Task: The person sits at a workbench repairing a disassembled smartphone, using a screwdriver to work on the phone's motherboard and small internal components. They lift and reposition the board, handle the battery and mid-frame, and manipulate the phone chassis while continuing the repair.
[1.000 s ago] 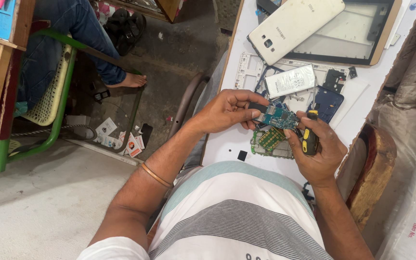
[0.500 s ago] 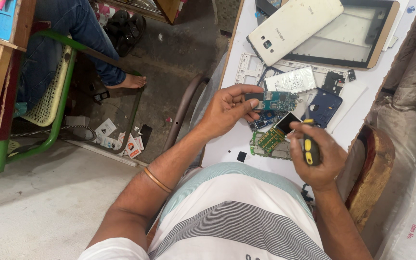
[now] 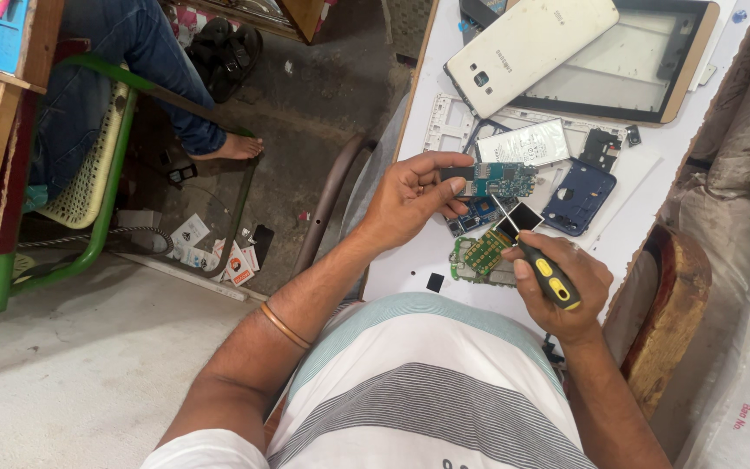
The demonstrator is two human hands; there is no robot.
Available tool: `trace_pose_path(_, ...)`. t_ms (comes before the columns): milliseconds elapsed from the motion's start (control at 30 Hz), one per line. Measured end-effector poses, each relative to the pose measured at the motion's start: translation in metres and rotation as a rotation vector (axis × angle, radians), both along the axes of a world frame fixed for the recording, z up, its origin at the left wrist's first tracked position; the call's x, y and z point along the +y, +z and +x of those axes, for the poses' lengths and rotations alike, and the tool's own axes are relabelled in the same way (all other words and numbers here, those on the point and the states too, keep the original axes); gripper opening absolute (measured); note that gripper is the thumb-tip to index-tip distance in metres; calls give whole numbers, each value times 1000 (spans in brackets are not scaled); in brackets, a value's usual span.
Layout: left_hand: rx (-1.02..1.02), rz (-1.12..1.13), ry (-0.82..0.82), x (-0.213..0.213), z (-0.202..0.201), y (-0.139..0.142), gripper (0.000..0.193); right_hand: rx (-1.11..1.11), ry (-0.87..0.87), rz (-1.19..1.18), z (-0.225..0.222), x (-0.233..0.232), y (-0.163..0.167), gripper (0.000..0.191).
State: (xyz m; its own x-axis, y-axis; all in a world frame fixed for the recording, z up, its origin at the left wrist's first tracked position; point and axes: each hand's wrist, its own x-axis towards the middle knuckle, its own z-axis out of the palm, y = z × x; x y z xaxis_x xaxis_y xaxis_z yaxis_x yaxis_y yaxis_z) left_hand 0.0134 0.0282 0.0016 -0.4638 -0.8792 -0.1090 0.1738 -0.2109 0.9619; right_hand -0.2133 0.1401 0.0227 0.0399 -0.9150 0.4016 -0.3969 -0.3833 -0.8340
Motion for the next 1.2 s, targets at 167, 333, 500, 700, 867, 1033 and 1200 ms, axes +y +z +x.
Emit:
trace_pose_path(167, 15, -28, 0, 2, 0, -2, 33, -48, -45, -1, 0, 0, -1, 23)
trace_pose_path(333, -31, -37, 7, 2, 0, -2, 34, -73, -92, 11, -3, 0, -2, 22)
trace_pose_path(500, -61, -54, 2, 3, -1, -2, 34, -146, -126, 48, -7, 0, -2, 22)
trace_pose_path(700, -65, -81, -5, 5, -2, -2, 32, -134, -98, 47, -4, 2, -3, 23)
trace_pose_path(867, -73, -96, -2, 5, -2, -2, 32, -143, -122, 94, -3, 1, -4, 23)
trace_pose_path(1033, -74, -111, -4, 6, -2, -3, 32, -144, -125, 100, -4, 2, -3, 23)
trace_pose_path(1200, -58, -116, -3, 5, -1, -3, 33, -177, -68, 56, 0, 1, -2, 23)
